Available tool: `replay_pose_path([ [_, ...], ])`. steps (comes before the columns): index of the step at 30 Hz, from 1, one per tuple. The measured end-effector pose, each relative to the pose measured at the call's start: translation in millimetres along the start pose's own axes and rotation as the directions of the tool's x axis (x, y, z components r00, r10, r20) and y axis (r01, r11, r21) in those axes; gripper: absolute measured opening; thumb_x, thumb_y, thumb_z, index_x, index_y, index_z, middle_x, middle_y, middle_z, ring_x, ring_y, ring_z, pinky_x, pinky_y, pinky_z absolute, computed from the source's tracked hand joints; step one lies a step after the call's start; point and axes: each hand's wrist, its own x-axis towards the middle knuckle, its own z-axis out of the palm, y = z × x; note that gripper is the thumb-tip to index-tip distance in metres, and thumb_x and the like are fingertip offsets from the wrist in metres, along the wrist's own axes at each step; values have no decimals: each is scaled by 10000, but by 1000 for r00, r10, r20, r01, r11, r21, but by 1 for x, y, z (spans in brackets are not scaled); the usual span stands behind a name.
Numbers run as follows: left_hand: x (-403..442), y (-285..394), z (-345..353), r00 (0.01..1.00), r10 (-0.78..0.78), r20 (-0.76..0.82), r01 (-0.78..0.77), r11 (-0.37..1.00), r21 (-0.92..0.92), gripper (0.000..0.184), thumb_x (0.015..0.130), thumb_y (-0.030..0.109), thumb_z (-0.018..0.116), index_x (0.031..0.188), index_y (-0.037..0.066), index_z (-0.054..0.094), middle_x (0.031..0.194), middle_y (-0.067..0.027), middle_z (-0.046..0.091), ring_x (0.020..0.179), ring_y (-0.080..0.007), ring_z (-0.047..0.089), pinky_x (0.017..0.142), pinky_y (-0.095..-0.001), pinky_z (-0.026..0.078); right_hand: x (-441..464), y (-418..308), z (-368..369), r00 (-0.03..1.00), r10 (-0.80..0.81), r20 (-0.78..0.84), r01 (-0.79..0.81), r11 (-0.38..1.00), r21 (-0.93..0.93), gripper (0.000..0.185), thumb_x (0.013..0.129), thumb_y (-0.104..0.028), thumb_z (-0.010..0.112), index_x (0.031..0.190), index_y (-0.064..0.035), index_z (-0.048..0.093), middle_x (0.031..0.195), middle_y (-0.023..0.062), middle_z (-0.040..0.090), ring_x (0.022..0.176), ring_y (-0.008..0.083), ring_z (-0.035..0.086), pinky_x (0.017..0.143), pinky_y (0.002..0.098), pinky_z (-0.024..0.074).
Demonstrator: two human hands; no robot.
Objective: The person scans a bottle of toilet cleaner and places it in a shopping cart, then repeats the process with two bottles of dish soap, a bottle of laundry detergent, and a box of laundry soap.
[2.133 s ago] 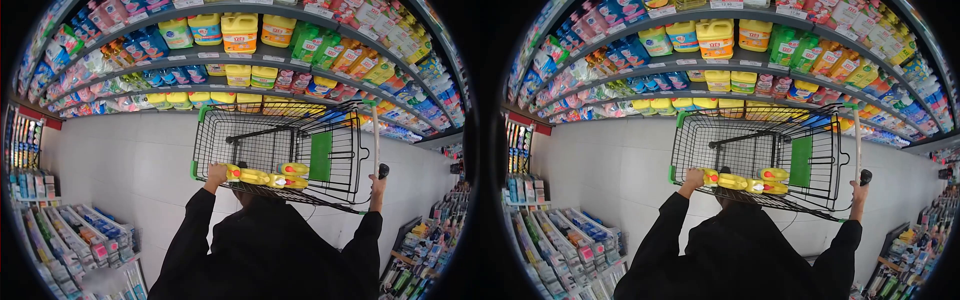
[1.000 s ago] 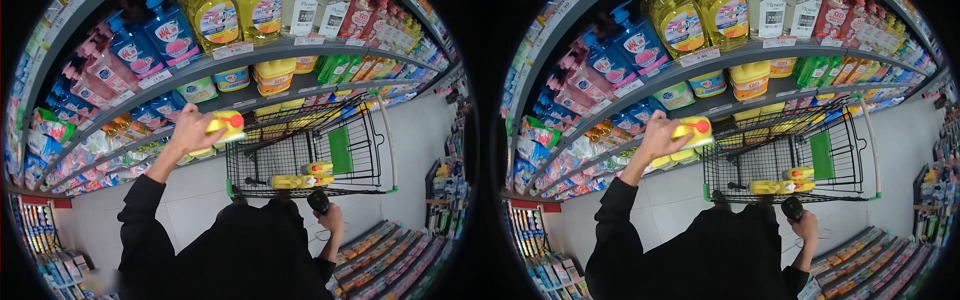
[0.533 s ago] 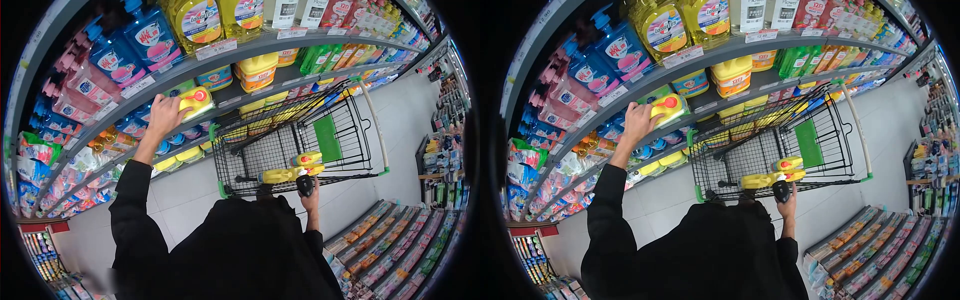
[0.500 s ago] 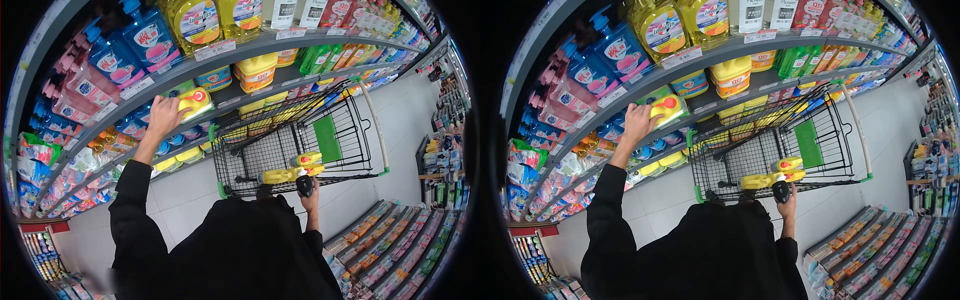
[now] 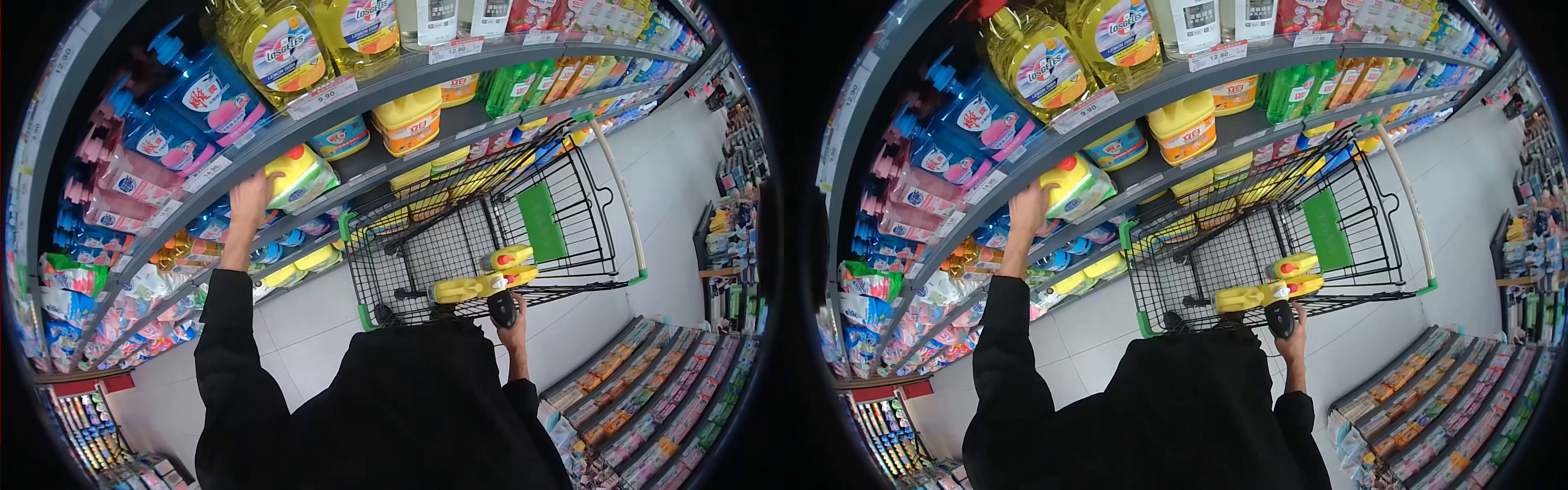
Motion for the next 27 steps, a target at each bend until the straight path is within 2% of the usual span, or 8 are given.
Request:
replay_pose_path([
  [3,7,0,-1,993,-90,80,94,995,-45,478,804,365,715,1159,65,607,947,-219,658,870,-413,635,747,-494,498,1,-2,-2,1000,12,19,-12,1000,-9,415,666,35,784,1056,-10,650,1320,78,439,996,225,622,885,325,489],
  [5,6,-4,3,999,38,19,-37,998,-49,495,849,471,632,1092,39,623,872,-200,665,787,-397,652,706,-498,513,0,-4,-3,999,9,30,-9,1000,-19,393,665,28,786,1036,-14,661,1320,75,438,1004,229,618,897,332,484],
  [8,4,-8,6,997,49,60,-48,999,-16,502,847,467,635,1123,49,611,895,-205,666,815,-396,652,716,-503,514,1,-8,-4,995,93,30,-94,995,31,379,662,16,791,1019,-31,672,1301,79,449,1028,242,605,924,345,471],
  [17,-2,-32,17,992,50,113,-51,999,8,449,883,408,612,1173,66,584,1010,-213,656,939,-418,622,810,-497,492,3,-12,-6,1000,-10,25,12,996,-93,345,642,-7,801,966,-55,692,1170,104,546,1068,254,573,915,342,468],
  [23,19,-36,14,937,-6,350,59,988,-141,444,877,368,620,1176,41,592,1136,-203,628,1035,-421,584,900,-484,454,2,7,1,994,106,17,-107,992,67,531,670,6,792,1143,-21,552,986,75,649,953,215,627,883,318,479],
  [25,27,-29,2,898,-32,438,99,987,-131,452,874,368,623,1173,29,591,1154,-214,618,1053,-414,578,911,-481,448,4,5,-3,938,-343,48,335,862,-380,665,688,22,787,1232,-4,404,950,72,665,877,177,650,839,285,493],
  [26,28,-26,-4,854,-60,517,138,984,-115,461,872,367,626,1170,17,589,1171,-226,608,1071,-407,573,922,-479,442,2,5,-3,938,-343,55,337,862,-378,665,688,22,787,1232,-4,404,950,72,665,877,177,650,839,285,493],
  [27,24,-25,-6,853,-65,518,142,984,-110,461,872,367,626,1170,17,589,1171,-226,608,1071,-407,573,922,-479,442,-1,9,-1,983,-181,31,184,955,-235,681,689,21,789,1240,-5,390,961,82,665,883,178,651,830,285,498],
])
